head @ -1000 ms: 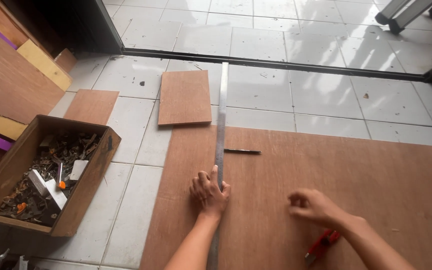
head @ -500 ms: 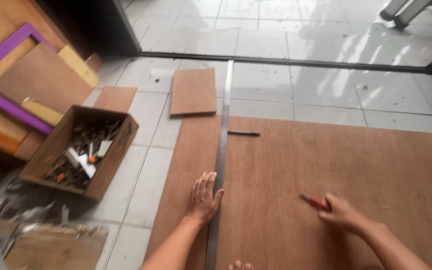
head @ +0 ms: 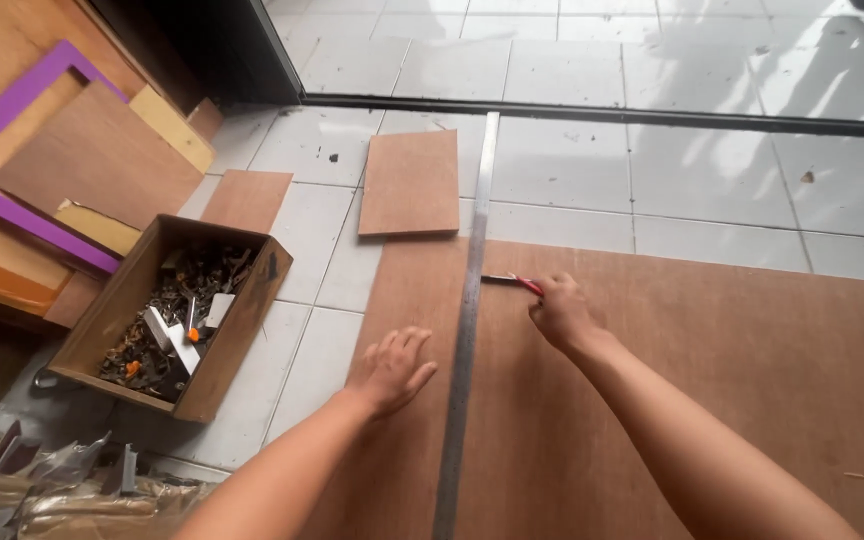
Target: The person measures and marks a large sheet of laminate flooring on the floor using a metal ruler and pencil. They then use a utility knife to cut along the marked lines, separating a rectangular piece from the main sheet.
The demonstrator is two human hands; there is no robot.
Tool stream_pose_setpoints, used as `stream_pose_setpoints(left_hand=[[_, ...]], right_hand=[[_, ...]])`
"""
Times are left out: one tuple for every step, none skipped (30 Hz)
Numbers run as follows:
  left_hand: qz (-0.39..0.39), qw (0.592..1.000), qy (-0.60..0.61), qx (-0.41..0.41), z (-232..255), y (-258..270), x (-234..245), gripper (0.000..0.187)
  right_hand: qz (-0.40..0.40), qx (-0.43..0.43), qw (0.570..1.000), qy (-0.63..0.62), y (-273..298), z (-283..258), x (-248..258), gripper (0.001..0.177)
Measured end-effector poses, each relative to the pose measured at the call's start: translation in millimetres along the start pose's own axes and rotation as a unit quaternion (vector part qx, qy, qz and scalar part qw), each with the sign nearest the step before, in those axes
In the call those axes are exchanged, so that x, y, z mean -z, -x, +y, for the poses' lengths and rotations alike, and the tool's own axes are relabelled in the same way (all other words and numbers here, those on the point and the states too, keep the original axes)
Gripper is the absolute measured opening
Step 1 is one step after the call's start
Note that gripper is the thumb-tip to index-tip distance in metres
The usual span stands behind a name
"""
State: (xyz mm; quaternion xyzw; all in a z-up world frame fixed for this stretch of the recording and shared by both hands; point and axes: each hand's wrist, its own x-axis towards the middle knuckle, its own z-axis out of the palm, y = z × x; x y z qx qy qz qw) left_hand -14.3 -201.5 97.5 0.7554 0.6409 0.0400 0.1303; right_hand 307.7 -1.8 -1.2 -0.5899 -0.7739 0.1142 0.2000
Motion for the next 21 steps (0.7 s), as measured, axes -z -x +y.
stream_pose_setpoints(left_hand=[[-0.006,1.0,0.003,0.001,-3.2,-10.6,-7.7,0.057],[0.008,1.0,0.012,0.005,-6.9,-26.9,-13.0,0.059],[0.022,1.0,0.021,0.008,-9.8,-41.5,-18.3,0.061],[0.015,1.0,0.022,0.008,-8.6,-43.2,-15.4,0.061],[0.0,1.0,0.022,0.003,-7.5,-44.6,-11.8,0.064],[0.002,1.0,0.021,-0.015,-3.8,-72.2,-2.6,0.067],[0.012,0.999,0.022,-0.028,-8.6,-95.3,-5.4,0.067],[0.005,0.997,-0.035,-0.071,-14.7,-94.7,-15.5,0.077],[-0.002,0.989,-0.091,-0.115,-20.3,-91.9,-26.3,0.087],[-0.011,0.99,-0.083,-0.117,-19.8,-80.5,-26.4,0.087],[-0.043,0.986,-0.096,-0.132,-18.6,-68.4,-24.6,0.093],[-0.058,0.98,-0.119,-0.151,-22.6,-75.8,-8.7,0.1],[-0.051,0.979,-0.122,-0.157,-18.3,-69.1,-10.9,0.1],[-0.08,0.979,-0.117,-0.143,-16.4,-56.2,-14.2,0.1],[-0.109,0.979,-0.112,-0.129,-14.2,-42.0,-18.4,0.1],[-0.11,0.979,-0.11,-0.129,-11.1,-27.1,-19.1,0.1],[-0.116,0.982,-0.088,-0.124,-7.7,-12.2,-19.9,0.096],[-0.116,0.984,-0.071,-0.119,-6.1,-4.1,-17.1,0.092],[-0.113,0.984,-0.072,-0.119,-4.9,4.1,-6.4,0.092],[-0.153,0.98,-0.048,-0.117,-2.5,16.0,2.3,0.089],[-0.194,0.974,-0.024,-0.114,0.1,27.8,10.9,0.086]], right_hand=[[-0.006,-0.003,1.0,0.0,-1.8,-10.1,1.2,0.045],[-0.041,-0.02,0.999,0.012,-10.4,-19.7,4.9,0.053],[-0.077,-0.037,0.996,0.023,-17.2,-29.5,9.3,0.063],[-0.082,-0.041,0.996,0.022,-2.9,-36.1,6.2,0.063],[0.034,0.017,0.999,0.003,11.4,-43.5,3.9,0.024],[0.168,0.077,0.983,-0.006,2.3,-41.7,13.2,0.033],[0.18,0.077,0.981,0.004,-4.6,-43.4,38.1,0.033],[0.068,-0.053,0.996,0.007,10.8,-52.3,53.3,0.028],[-0.045,-0.183,0.982,0.008,28.5,-61.8,68.4,0.029],[-0.054,-0.19,0.98,0.013,44.6,-54.1,67.6,0.029],[-0.064,-0.237,0.969,0.019,61.5,-47.4,69.2,0.027],[-0.055,-0.278,0.959,0.021,56.7,-42.7,76.0,0.027],[-0.045,-0.279,0.959,0.022,74.2,-37.6,72.0,0.027],[-0.014,-0.325,0.946,0.01,94.0,-35.1,64.0,0.035],[0.017,-0.37,0.929,-0.002,115.0,-32.5,55.5,0.048],[0.016,-0.371,0.929,0.0,138.4,-63.6,59.7,0.048],[0.011,-0.352,0.936,-0.029,161.9,-94.3,63.8,0.043],[0.011,-0.329,0.942,-0.06,177.5,-124.6,67.7,0.04],[0.014,-0.327,0.943,-0.061,190.3,-145.7,63.1,0.04],[-0.001,-0.288,0.955,-0.067,207.3,-166.6,58.1,0.04],[-0.016,-0.247,0.966,-0.073,224.5,-187.3,53.1,0.042]])
